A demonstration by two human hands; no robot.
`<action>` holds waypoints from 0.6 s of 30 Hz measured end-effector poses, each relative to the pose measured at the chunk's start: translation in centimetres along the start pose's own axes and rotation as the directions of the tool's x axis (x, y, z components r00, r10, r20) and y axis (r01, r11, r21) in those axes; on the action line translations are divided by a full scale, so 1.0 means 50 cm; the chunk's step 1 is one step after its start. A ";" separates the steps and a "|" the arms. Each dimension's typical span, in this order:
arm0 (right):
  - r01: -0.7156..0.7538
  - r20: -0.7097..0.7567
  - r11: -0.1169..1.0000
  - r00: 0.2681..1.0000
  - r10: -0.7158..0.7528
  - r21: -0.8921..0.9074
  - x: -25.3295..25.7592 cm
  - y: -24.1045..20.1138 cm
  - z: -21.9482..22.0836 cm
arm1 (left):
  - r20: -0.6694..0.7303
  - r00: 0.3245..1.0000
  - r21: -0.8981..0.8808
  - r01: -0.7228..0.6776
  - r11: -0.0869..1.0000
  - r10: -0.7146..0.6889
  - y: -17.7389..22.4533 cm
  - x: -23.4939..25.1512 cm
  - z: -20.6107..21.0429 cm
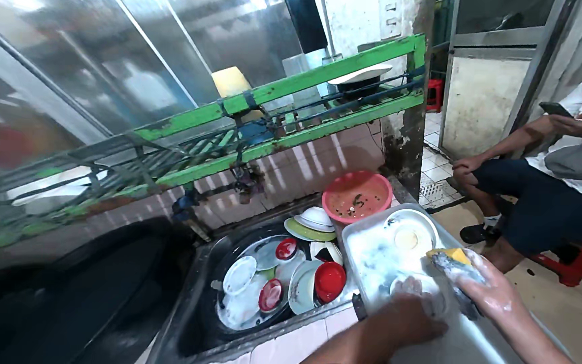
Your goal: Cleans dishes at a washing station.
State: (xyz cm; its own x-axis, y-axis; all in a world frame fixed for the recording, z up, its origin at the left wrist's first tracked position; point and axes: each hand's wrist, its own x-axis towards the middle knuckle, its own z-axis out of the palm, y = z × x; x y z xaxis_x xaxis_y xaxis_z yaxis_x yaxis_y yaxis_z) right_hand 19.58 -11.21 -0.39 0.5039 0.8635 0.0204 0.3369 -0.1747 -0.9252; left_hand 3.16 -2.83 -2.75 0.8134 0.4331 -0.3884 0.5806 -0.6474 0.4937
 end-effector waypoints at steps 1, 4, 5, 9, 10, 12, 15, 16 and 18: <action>-0.010 0.018 1.000 1.000 0.010 -0.014 -0.006 0.000 -0.003 | 0.038 0.999 0.015 0.001 1.000 -0.002 0.005 -0.002 -0.001; -0.080 0.047 0.996 0.996 0.081 -0.032 -0.005 0.004 -0.007 | -0.040 0.990 0.058 -0.136 0.989 0.138 -0.009 0.023 0.017; -0.112 0.049 0.993 0.992 0.113 -0.020 -0.001 0.006 -0.007 | -0.046 0.983 0.048 -0.177 0.983 0.179 -0.011 0.033 0.017; -0.171 0.061 0.984 0.984 0.168 0.046 0.012 0.015 -0.006 | 0.015 0.971 -0.069 -0.238 0.969 0.239 0.002 0.049 0.004; -0.179 0.061 0.982 0.983 0.176 0.058 0.014 0.015 -0.006 | 0.021 0.977 -0.115 -0.208 0.971 0.212 0.006 0.045 -0.002; -0.187 0.039 0.979 0.982 0.184 0.086 0.020 0.017 -0.006 | 0.002 0.996 -0.335 -0.084 0.938 0.090 0.014 0.028 -0.016; -0.182 -0.028 0.975 0.982 0.187 0.131 0.027 0.021 -0.002 | -0.035 0.970 -0.740 0.136 0.658 -0.241 0.024 0.011 -0.039; -0.153 -0.049 0.977 0.986 0.162 0.148 0.020 0.016 0.006 | -0.059 0.962 -0.799 0.114 0.590 -0.266 0.029 0.005 -0.041; 0.057 -0.085 0.987 0.995 -0.044 0.152 -0.017 -0.003 0.040 | -0.209 0.965 -0.782 -0.067 0.620 -0.160 0.045 -0.018 -0.027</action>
State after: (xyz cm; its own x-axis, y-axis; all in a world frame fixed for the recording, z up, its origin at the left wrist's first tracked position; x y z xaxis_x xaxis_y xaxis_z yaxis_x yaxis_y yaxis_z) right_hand 17.48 -10.99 -1.03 0.5546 0.8268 0.0933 0.2404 -0.0519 -0.9693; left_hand 3.79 -3.81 -0.24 0.6994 0.6528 -0.2911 0.3350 0.0604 0.9403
